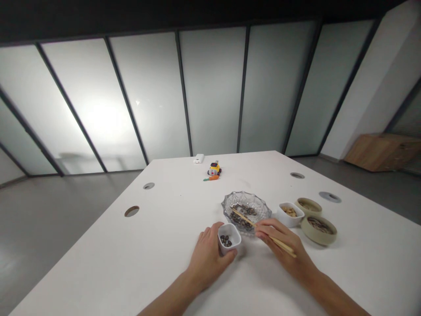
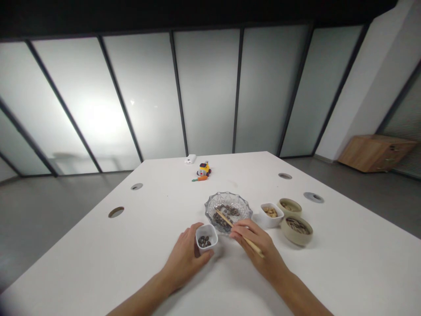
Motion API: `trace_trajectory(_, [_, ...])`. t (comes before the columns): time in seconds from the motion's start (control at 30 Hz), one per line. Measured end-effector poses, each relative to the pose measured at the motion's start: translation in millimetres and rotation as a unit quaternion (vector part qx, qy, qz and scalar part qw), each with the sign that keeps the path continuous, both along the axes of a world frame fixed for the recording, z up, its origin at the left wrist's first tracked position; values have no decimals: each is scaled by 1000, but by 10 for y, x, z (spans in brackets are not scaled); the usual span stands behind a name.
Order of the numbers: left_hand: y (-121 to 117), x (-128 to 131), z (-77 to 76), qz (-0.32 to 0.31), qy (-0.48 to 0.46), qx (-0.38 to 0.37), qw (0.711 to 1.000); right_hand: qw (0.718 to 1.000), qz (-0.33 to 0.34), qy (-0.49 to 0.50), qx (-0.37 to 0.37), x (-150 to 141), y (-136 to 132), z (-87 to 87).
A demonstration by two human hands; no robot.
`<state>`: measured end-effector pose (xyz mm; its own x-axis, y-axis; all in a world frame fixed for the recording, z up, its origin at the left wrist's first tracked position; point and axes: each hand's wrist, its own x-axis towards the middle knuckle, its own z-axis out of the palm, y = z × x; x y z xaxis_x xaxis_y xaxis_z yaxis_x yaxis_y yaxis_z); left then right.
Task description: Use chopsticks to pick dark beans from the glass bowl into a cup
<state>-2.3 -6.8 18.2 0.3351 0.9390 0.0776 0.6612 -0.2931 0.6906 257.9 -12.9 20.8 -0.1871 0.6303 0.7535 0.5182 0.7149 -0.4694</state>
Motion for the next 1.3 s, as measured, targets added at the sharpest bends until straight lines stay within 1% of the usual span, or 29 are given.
trace_trajectory(0.1, [6,-17,-11,-4,-2,3,1000,999,-31,19,13,35,18,-9])
trace_trajectory(0.23, [-4,-40,-7,-4,0,-2,1000,993,-108,48,29,145,44,88])
trace_trajectory(0.3, [-14,-48,-12,-3,-1,-2,1000,987,-140,83,17,211,66,144])
trace_trajectory(0.33, [-17,-50,-18,-3,-1,-1,1000,984,-138,111,1,241,80,161])
trace_trajectory(0.4, [-20,-52,-30,-5,-1,3,1000,978,-88,184,-54,289,109,169])
trace_trajectory(0.5, [-18,-50,-37,-4,0,6,1000,948,-5,295,-119,332,145,134])
trace_trajectory(0.57, [-18,-47,-30,-4,-2,0,1000,932,16,339,-132,350,152,115])
trace_trajectory(0.63, [-19,-45,-20,-4,-1,-4,1000,926,30,350,-138,361,145,119])
trace_trajectory(0.77, [-15,-42,-25,-4,-2,-4,1000,934,47,317,-160,351,116,179])
trace_trajectory(0.83, [-10,-40,-41,-5,-3,-3,1000,937,24,312,-159,336,99,212])
trace_trajectory(0.87, [-7,-39,-50,-5,-3,-2,1000,939,0,308,-151,330,89,227])
trace_trajectory(0.93, [-3,-37,-66,-4,-3,-2,1000,951,-76,273,-122,327,63,253])
trace_trajectory(1.0, [0,-34,-74,-2,-2,-2,1000,966,-156,192,-70,327,28,273])
trace_trajectory(1.03, [0,-33,-75,-1,-1,-1,1000,971,-184,147,-36,324,8,281])
trace_trajectory(1.07, [0,-32,-75,0,-1,0,1000,974,-198,107,-5,316,-13,288])
trace_trajectory(1.17, [-2,-33,-70,-2,-2,4,1000,980,-185,53,57,271,-73,302])
trace_trajectory(1.23, [-3,-38,-69,-2,-2,4,1000,981,-180,41,67,237,-97,307])
trace_trajectory(1.3, [-2,-44,-72,-1,-2,2,1000,981,-182,27,61,215,-100,309])
